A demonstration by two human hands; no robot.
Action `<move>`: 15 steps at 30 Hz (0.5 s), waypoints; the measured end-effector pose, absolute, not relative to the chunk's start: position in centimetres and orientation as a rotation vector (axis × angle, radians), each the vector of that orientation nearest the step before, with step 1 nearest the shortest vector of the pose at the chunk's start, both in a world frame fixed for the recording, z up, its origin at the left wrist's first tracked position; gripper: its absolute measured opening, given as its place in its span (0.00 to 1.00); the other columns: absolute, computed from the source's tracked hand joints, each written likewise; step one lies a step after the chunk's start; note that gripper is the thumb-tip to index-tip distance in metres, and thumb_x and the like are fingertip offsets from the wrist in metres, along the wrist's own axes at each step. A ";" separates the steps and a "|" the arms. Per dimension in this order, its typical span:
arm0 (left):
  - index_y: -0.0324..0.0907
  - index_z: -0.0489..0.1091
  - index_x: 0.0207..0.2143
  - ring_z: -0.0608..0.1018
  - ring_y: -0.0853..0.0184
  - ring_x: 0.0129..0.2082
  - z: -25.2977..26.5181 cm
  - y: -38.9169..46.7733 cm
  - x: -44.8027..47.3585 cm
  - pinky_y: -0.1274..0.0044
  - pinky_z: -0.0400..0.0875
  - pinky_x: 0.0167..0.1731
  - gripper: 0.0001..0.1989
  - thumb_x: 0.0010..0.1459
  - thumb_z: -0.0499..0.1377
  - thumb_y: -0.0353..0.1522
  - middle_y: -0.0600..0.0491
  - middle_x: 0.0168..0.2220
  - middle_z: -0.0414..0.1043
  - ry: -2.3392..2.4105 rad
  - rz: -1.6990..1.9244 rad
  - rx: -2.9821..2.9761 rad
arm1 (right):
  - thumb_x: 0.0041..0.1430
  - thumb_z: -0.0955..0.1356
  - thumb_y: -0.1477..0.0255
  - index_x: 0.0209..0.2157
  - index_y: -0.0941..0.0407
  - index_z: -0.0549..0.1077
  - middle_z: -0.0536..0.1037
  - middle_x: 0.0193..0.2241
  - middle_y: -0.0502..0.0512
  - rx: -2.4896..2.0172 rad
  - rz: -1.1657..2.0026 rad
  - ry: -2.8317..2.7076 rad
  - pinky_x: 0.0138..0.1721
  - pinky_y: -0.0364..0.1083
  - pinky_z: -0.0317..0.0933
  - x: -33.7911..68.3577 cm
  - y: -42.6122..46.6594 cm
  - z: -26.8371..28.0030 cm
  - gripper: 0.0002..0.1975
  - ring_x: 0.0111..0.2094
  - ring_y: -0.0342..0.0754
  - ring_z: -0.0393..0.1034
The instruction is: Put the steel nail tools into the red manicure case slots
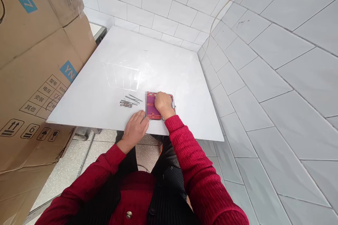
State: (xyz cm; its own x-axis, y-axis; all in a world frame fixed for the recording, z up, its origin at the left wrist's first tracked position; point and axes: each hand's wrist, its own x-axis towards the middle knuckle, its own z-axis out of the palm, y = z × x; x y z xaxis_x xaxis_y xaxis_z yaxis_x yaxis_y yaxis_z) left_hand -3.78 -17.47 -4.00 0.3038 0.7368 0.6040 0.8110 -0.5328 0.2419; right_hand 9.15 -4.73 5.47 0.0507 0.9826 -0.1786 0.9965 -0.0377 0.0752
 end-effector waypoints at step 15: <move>0.39 0.71 0.49 0.74 0.53 0.59 -3.9 -17.5 -3.8 0.57 0.72 0.58 0.11 0.69 0.52 0.28 0.37 0.53 0.73 -1.483 -1.037 -2.484 | 0.61 0.68 0.68 0.37 0.60 0.81 0.83 0.35 0.65 2.199 -0.168 2.150 0.35 0.45 0.62 10.6 -4.4 4.1 0.12 0.37 0.53 0.78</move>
